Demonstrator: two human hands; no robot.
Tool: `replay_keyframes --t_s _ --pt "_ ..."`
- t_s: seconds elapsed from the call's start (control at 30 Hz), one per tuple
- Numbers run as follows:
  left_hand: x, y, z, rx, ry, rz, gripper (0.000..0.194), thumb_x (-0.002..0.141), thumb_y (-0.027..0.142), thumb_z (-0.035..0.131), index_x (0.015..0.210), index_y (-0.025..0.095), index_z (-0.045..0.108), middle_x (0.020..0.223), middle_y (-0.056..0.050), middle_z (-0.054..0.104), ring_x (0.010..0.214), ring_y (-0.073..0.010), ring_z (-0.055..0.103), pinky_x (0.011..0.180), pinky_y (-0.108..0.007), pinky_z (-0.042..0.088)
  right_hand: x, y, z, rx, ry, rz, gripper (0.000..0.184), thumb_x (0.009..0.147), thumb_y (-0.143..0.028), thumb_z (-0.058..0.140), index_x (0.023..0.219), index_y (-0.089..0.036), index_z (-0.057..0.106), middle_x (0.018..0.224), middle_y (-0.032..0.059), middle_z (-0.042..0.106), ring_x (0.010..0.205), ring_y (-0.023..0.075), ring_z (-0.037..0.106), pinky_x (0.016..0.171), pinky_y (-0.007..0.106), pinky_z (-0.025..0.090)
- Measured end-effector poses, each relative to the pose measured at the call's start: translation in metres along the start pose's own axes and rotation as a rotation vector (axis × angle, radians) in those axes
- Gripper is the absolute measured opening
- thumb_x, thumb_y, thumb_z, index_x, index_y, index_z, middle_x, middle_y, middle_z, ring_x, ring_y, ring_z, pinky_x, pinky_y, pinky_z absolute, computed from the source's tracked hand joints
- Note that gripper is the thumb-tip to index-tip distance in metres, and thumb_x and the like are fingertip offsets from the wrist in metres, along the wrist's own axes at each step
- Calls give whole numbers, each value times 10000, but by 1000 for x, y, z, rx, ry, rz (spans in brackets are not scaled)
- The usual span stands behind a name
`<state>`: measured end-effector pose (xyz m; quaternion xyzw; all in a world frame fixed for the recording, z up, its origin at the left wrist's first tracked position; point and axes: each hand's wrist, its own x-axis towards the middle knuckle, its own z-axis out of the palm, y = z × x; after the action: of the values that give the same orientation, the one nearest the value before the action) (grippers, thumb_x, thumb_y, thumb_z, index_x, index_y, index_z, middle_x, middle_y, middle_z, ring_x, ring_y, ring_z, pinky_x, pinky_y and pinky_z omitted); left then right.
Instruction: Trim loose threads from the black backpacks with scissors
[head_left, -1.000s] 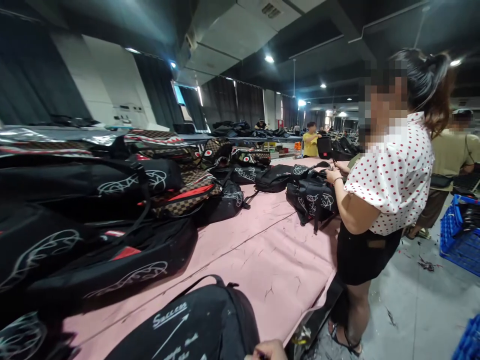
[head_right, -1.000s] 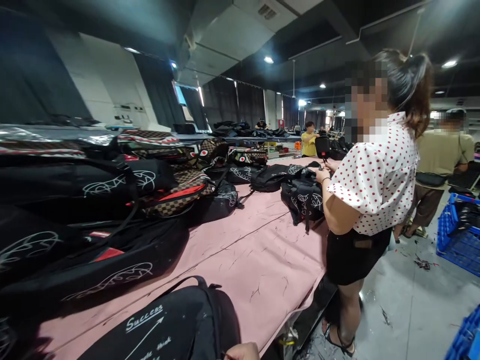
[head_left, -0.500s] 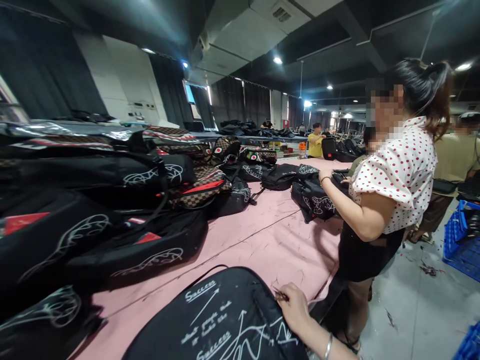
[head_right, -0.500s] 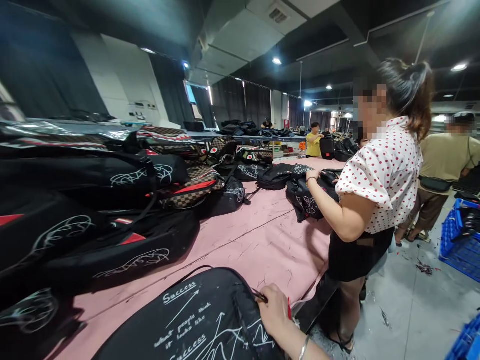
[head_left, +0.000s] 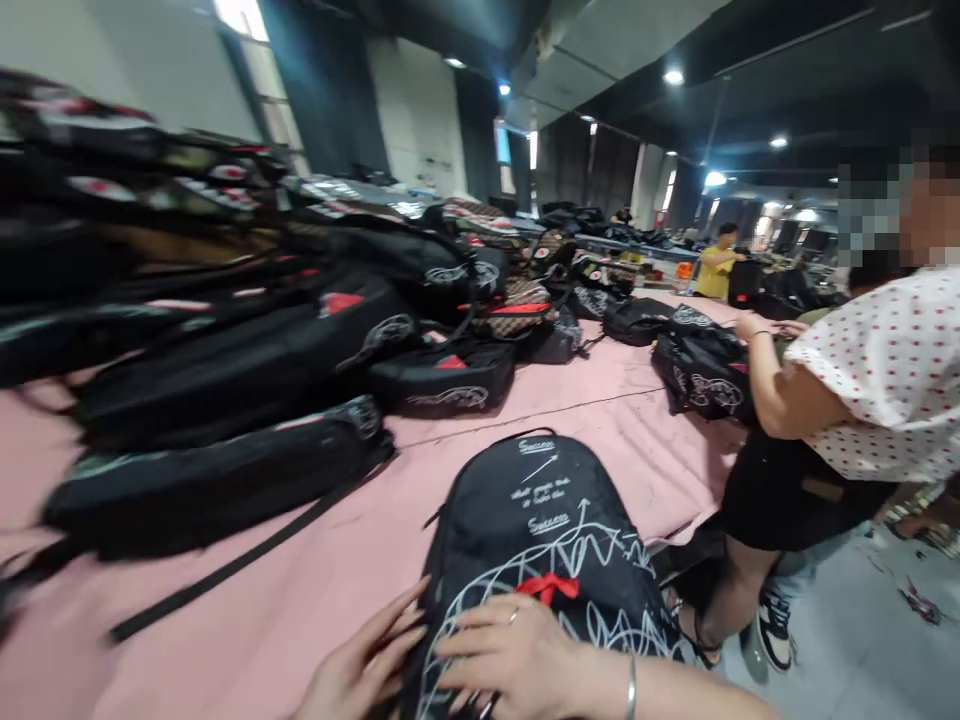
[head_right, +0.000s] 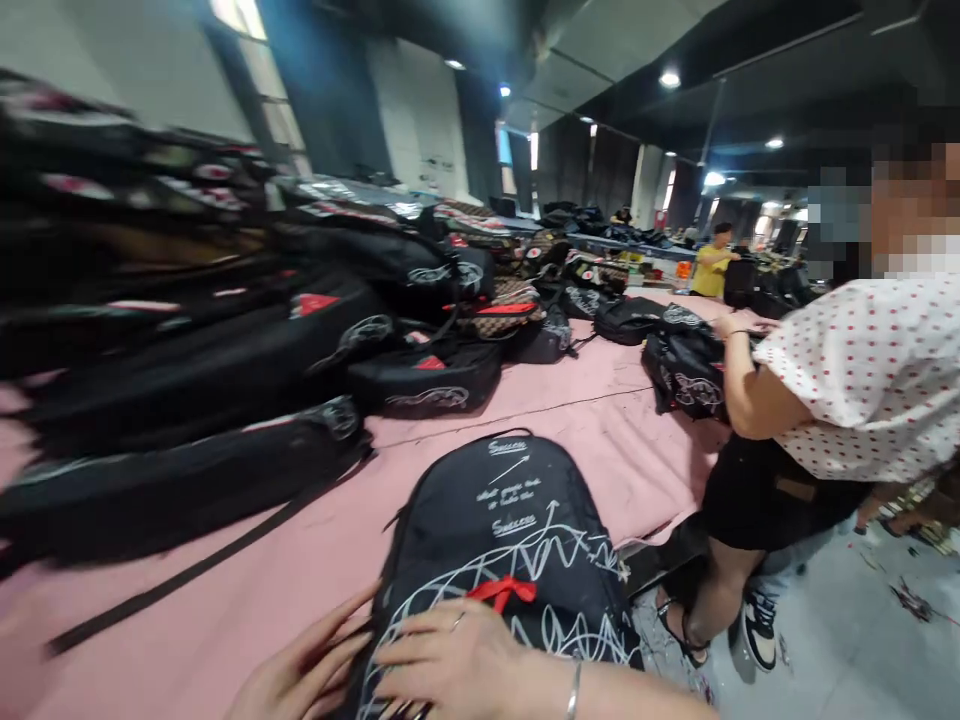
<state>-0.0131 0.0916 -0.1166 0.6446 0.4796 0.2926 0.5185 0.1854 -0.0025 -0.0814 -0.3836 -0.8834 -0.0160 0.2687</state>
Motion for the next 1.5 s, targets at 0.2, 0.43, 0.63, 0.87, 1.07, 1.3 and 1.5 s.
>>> replay_keyframes --t_s 0.2,0.43,0.63,0.87,1.07,1.3,1.5 --pt "17 7 -18 338 155 413 243 663 252 495 807 249 691 862 -42 711 851 -204 640 804 -298 483 -8 -10 26 157 53 141 226 837 -246 447 1005 -245 598 1153 -25 609 1234 150 387 1027 347 297" --pt "100 24 -6 228 362 230 160 693 232 499 758 225 645 776 -46 691 754 -194 632 702 -283 456 -6 -11 32 190 22 159 279 785 -162 469 1019 -222 608 1135 18 618 1252 190 373 1019 379 318" --pt "75 11 19 -26 347 117 285 694 446 508 761 178 577 662 -10 610 593 -145 576 573 -247 444 -8 2 4 228 -85 129 358 769 -80 433 1059 -213 596 1167 9 603 1257 153 368 1016 359 336" --pt "15 15 39 -168 255 80 365 663 543 532 607 183 553 574 18 547 545 -125 489 536 -231 395 -10 -6 10 201 -16 121 283 816 -128 446 1040 -200 605 1135 25 620 1254 183 374 1001 375 363" --pt "16 27 41 -150 324 108 214 633 400 634 571 210 557 574 23 519 577 -138 438 586 -242 349 -10 -8 12 193 6 134 247 852 -152 433 1022 -192 608 1116 27 630 1246 180 386 1006 373 364" --pt "19 17 57 -380 430 67 327 655 508 543 563 199 483 549 29 448 565 -131 420 580 -250 362 -7 -10 7 200 -7 146 252 856 -154 420 1004 -199 619 1092 30 641 1232 169 408 986 361 392" --pt "12 20 55 -565 297 14 392 612 552 583 594 169 503 551 33 483 527 -102 442 545 -241 388 -10 -14 3 256 42 136 277 862 -162 383 1016 -201 610 1084 21 647 1208 178 439 967 361 403"
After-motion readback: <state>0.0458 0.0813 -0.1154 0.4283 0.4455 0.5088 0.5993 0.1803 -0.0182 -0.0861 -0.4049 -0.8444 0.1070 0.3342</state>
